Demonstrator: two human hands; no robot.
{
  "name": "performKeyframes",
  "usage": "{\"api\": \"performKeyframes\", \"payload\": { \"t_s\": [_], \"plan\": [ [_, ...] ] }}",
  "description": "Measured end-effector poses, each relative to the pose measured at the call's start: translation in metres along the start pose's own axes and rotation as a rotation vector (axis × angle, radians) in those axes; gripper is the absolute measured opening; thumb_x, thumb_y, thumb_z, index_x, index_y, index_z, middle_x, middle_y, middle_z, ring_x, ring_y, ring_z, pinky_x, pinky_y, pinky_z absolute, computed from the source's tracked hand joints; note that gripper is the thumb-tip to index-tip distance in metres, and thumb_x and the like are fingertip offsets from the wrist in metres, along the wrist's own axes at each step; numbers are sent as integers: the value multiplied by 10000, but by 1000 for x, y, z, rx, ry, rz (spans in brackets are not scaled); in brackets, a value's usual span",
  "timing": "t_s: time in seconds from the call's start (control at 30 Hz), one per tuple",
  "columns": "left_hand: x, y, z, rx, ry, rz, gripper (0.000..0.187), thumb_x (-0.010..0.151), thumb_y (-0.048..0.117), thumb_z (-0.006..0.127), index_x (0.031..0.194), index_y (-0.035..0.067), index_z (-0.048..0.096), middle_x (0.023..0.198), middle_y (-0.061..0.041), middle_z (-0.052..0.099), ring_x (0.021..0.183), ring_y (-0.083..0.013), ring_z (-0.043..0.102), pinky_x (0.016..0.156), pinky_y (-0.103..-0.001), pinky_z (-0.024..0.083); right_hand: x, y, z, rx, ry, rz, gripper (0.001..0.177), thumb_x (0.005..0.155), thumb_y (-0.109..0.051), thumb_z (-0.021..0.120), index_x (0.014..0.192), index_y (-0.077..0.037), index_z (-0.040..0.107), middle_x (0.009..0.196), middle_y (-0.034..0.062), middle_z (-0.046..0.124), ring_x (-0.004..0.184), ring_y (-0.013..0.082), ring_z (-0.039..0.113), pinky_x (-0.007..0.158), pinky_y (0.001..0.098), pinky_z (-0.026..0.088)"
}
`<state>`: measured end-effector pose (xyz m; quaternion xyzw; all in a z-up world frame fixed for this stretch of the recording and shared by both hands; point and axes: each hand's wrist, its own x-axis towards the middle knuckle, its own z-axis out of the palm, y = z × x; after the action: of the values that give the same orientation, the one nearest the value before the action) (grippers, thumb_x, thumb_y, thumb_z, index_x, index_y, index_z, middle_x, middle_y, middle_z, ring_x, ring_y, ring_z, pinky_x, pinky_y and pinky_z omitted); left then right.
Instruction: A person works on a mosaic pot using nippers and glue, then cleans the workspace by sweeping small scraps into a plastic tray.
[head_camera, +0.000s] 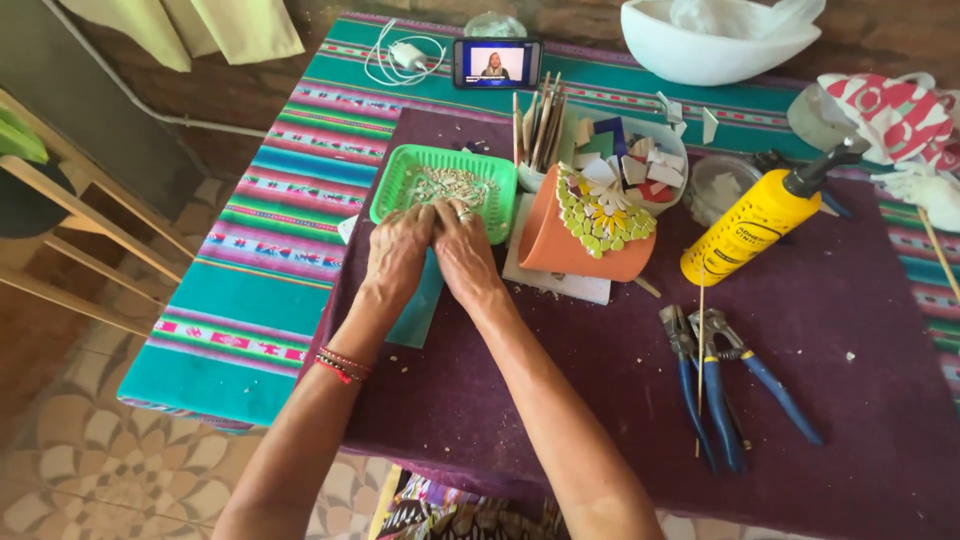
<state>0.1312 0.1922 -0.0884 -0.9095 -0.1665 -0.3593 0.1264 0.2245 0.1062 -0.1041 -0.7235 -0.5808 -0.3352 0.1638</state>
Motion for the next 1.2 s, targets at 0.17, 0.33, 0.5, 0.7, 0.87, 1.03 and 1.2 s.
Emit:
{"api": "performKeyframes", "payload": {
  "t_s": [0.17,0.33,0.5,0.7,0.87,1.03,1.2],
  "plan": [
    [8,21,-5,43,8,-68,130,915,91,607,990,197,597,889,26,707,810,-191,756,899,-379,582,-5,0,-19,33,-71,84,492,816,-50,661,1305,-88,634,1349,111,553,1340,382,497,899,469,484],
    [5,26,-14,-170,-232,-155,386,911,4,614,1279,108,564,1289,-121,690,1146,-309,710,1102,-500,456,-9,1,-36,-16,-118,112,516,810,-97,641,1325,-131,643,1492,96,491,1390,352,453,982,452,444],
    [-4,19,1,-204,-387,-141,342,878,59,649,1196,184,631,1261,-17,682,1184,-252,693,1091,-477,477,-19,-7,-31,29,-211,162,403,812,-139,639,1205,-192,711,1449,54,497,989,325,698,872,478,467],
    [5,29,-44,-221,-396,-87,298,814,30,661,1083,156,670,1123,-33,732,1076,-271,738,958,-436,555,0,-9,-99,14,-401,136,275,877,-79,603,1065,-194,767,1418,60,517,830,242,721,968,449,406],
    [5,22,-54,-216,-466,-71,288,757,0,663,991,169,653,984,-2,719,945,-265,756,862,-417,586,6,-12,-96,125,-484,177,261,845,-66,588,1004,-134,783,1368,78,539,865,315,706,904,483,384],
    [6,20,-54,-218,-496,-62,352,690,-39,690,965,172,627,951,5,688,883,-265,753,804,-411,598,15,-9,-110,138,-502,187,252,858,-3,609,1030,-106,762,1352,107,549,1333,356,527,1085,576,293],
    [8,22,-60,-179,-486,-70,886,644,-91,673,1485,31,419,1362,-160,614,1009,-320,745,997,-428,544,6,3,-106,257,-484,69,754,701,-1,672,1431,61,490,1437,284,481,1398,508,423,1133,569,342]
  ]
}}
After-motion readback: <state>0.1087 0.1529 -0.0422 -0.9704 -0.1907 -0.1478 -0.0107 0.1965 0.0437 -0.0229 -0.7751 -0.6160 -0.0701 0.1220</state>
